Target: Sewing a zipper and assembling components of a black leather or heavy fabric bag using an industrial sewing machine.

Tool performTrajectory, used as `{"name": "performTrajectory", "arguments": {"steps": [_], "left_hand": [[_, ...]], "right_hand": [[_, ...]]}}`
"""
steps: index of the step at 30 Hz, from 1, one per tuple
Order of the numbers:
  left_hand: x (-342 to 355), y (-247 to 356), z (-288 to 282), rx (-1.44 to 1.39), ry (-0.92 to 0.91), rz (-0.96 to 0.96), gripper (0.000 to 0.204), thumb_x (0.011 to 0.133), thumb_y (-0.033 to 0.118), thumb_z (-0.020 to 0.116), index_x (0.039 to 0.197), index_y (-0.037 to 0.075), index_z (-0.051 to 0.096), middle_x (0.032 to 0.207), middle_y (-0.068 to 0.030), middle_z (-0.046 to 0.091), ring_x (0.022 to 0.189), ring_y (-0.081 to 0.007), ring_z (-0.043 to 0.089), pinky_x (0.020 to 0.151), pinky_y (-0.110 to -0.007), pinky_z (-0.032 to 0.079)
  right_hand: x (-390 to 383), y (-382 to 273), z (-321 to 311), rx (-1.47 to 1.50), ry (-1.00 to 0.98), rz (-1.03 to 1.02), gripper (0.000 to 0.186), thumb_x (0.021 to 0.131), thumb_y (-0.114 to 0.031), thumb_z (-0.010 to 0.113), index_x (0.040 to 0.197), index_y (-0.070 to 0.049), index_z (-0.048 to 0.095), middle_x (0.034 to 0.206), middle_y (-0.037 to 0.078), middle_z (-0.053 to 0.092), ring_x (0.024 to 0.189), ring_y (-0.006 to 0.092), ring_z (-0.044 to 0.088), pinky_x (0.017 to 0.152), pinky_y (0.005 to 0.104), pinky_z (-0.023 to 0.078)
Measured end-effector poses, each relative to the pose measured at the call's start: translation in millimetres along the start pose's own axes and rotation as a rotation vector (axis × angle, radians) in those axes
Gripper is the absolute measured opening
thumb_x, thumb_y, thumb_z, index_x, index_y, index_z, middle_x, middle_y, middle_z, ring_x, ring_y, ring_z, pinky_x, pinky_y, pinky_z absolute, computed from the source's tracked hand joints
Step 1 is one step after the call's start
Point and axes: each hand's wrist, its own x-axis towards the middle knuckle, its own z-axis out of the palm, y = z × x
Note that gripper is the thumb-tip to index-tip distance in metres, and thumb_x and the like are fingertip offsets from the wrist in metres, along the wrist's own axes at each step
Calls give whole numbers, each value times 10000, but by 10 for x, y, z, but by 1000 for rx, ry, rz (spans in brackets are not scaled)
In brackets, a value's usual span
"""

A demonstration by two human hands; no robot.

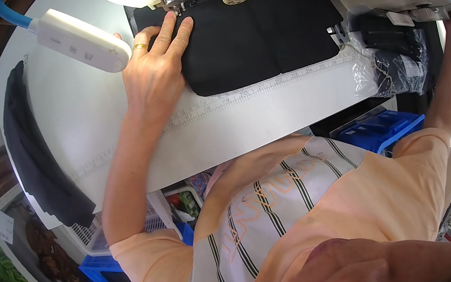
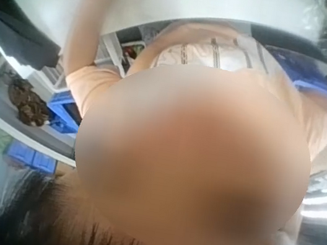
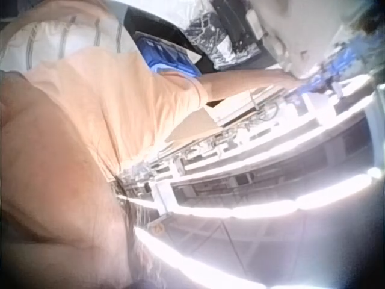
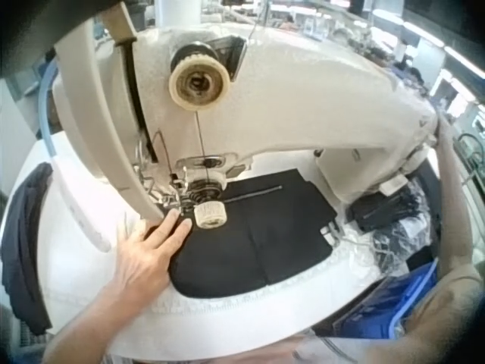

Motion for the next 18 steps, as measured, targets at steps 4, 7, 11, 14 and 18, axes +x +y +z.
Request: {"name": "performTrajectory", "arguments": {"steps": [4, 7, 11, 14, 18], "left_hand": [[-40, -104, 291, -178, 131, 82, 533, 775, 68, 655, 1275, 250, 633, 1323, 20, 600, 1037, -207, 581, 1023, -668, 273], [-117, -180, 327, -187, 157, 85, 519, 777, 107, 673, 1274, 250, 634, 1319, 18, 603, 1036, -209, 583, 1019, -670, 274], [-148, -187, 304, -170, 143, 78, 517, 777, 105, 671, 1273, 248, 635, 1315, 13, 606, 1030, -211, 585, 1015, -668, 278], [-114, -152, 290, -210, 199, 83, 558, 689, -5, 647, 1212, 190, 670, 1264, -41, 635, 1007, -242, 598, 1043, -675, 290], [-109, -172, 305, -201, 187, 91, 567, 693, -2, 646, 1228, 187, 659, 1274, -44, 628, 1013, -243, 596, 1047, -674, 283]], "right_hand": [[134, -620, -1108, 21, 195, 70, 554, 1024, -351, 362, 1353, 93, 405, 1395, 217, 462, 1275, 354, 463, 1103, 470, 351], [701, -1398, -1103, -436, 27, -19, 639, 1027, -439, 260, 1327, 100, 429, 1371, 226, 474, 1253, 357, 480, 1102, 489, 355], [230, -1086, -677, -283, 73, -140, 622, 1028, -428, 286, 1315, 100, 445, 1338, 219, 510, 1242, 345, 496, 1096, 466, 370], [14, -888, -770, -216, 113, -215, 613, 1028, -422, 299, 1309, 100, 453, 1322, 215, 528, 1237, 339, 504, 1093, 455, 378], [325, -1187, -751, -171, 148, 75, 476, 1022, -319, 421, 1288, 70, 494, 1265, 187, 568, 1181, 318, 550, 1039, 445, 437]]}}
